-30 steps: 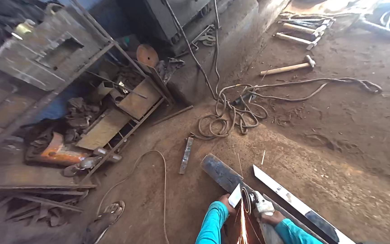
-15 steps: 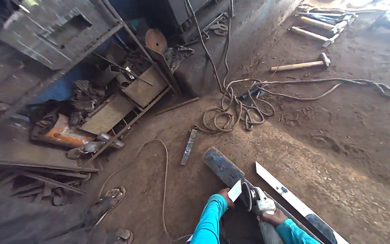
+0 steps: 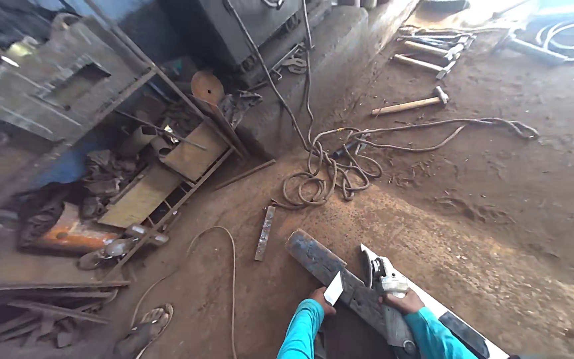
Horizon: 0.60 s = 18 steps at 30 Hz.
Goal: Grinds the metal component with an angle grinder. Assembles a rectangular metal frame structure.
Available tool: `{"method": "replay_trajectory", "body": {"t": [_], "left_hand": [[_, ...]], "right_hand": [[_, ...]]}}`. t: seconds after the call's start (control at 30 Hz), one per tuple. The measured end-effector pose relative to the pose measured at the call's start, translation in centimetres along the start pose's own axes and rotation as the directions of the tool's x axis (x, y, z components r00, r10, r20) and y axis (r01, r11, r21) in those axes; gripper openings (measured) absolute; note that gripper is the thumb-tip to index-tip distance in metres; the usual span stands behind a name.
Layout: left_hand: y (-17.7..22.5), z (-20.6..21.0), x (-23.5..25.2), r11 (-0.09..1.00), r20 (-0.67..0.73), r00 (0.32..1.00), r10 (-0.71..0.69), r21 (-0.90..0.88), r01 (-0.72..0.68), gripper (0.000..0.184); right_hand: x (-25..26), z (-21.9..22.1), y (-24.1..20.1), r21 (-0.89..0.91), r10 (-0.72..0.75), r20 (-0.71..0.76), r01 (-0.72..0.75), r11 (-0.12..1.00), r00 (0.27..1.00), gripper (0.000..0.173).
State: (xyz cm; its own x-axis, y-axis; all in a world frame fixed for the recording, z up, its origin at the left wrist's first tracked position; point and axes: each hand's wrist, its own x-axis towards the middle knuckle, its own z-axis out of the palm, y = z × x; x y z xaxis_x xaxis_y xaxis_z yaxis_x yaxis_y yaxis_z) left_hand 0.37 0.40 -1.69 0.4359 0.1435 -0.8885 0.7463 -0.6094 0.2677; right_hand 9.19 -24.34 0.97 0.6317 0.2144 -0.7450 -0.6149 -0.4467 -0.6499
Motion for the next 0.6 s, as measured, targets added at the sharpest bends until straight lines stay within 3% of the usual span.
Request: {"method": "replay_trajectory", "body": {"t": [0.23,0.37,0.43,0.53,0.6], "left_hand": [[-0.4,0.1,0.4,0.998,-0.023,0.998,-0.060,0.031,0.060,0.084],[0.9,-1.5,-2.2,0.992,-0.137,0.986,-0.099,0.069,0.109,0.109],[1.9,-3.5,-4.6,1.000,-0.255,0.967,0.002,0.013,0.002,0.097],[4.0,-6.1,-9.2,0.964,-0.356,0.902,0.244,-0.013,-0.265,0.073],[5.8,-6.4,-13.2,0.901,-0.325,0.848,0.418,0.032,-0.432,0.078]], "right_hand": [[-0.3,0.0,-2.7,0.016,-0.032,-0.032,0.033,0.999,0.999,0.079],[0.1,0.5,-4.4,0.105,-0.017,-0.043,0.021,0.994,0.999,0.075],[0.7,1.4,-5.2,0.208,0.021,-0.050,-0.010,0.978,0.999,0.068],[0.5,3.9,-7.4,0.402,0.109,-0.064,-0.074,0.913,0.992,0.050],[0.0,5.5,-8.9,0.494,0.144,-0.047,-0.102,0.864,0.989,0.042]]}}
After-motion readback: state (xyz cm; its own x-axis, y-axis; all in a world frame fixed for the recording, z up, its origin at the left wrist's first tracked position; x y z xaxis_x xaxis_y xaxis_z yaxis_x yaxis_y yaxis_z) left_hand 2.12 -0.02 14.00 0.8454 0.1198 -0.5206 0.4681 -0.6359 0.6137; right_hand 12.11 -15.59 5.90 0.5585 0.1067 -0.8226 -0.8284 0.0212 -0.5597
